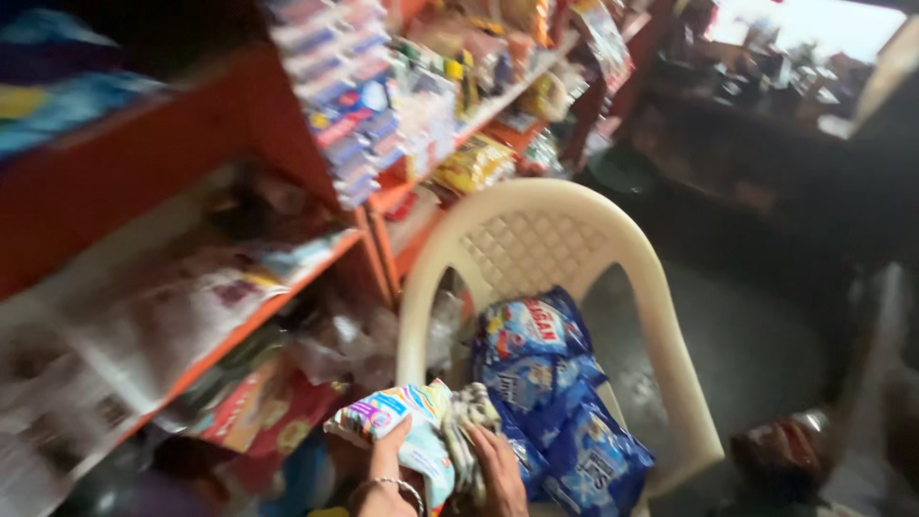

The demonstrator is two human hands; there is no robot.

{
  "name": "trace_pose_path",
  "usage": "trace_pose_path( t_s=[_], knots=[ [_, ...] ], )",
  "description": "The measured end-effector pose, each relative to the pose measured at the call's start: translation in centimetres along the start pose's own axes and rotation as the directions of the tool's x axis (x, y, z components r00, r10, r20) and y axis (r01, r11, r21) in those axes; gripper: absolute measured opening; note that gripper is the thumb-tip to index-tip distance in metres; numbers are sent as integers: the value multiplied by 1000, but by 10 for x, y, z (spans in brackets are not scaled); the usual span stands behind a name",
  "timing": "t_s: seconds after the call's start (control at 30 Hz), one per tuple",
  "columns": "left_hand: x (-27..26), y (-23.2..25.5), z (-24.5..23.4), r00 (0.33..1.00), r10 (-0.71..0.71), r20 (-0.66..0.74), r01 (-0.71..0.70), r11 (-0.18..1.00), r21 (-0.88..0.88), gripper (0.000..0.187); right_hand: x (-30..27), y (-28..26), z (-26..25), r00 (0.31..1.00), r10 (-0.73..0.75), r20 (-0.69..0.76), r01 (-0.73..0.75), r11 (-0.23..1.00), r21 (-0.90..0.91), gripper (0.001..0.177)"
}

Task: The person wipes multiple detergent packets with a cloth while they are stacked on a white plastic chair. They repeatedly pick up individual packets, wipe them, and place them onto an orange shelf, then return to the chair to continue the process.

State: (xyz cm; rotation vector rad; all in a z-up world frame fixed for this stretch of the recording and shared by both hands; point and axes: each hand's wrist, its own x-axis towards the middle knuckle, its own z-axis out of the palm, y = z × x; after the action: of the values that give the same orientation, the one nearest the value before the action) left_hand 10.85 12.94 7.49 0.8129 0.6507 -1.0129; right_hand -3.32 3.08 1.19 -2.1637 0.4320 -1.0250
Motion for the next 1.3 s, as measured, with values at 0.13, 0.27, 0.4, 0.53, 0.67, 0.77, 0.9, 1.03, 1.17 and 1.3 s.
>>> trace_pose_path(
  t_s=[0.13,0.27,0.4,0.53,0.67,0.77,0.9,1.03,1.17,1.3],
  knots=[
    [-28,59,-14,985,171,23,-170,985,-29,52,62,-89,10,977,59,207,-98,978,183,78],
    [-57,134,-36,943,333,-20,-334,942,-35,47,105,-162,19,943,-76,324,-30,950,310,72],
    [-95,197,-69,834,537,-127,-536,843,48,48,130,-234,35,941,-214,261,85,899,430,61],
    [-143,235,-118,680,654,-331,-642,750,161,58,138,-298,39,868,-21,495,-261,830,494,40],
    [-200,254,-193,191,918,-348,-722,372,584,64,140,-346,52,845,-125,520,-326,651,686,29],
    [-236,257,-236,85,962,-261,-601,258,756,73,138,-374,68,798,-187,573,-418,512,750,20],
    [-278,229,-254,290,928,-234,-793,370,484,81,138,-421,88,803,-293,519,-408,364,837,14],
    [-348,217,-255,43,995,-89,-826,86,556,90,133,-477,93,737,-336,587,-522,269,809,15],
    [-419,209,-253,-81,976,-202,-874,28,485,94,126,-532,92,679,-325,658,-570,330,752,14],
    [-486,213,-253,-238,952,-192,-894,-137,426,71,116,-590,99,614,-329,717,-663,277,695,15]
  ],
)
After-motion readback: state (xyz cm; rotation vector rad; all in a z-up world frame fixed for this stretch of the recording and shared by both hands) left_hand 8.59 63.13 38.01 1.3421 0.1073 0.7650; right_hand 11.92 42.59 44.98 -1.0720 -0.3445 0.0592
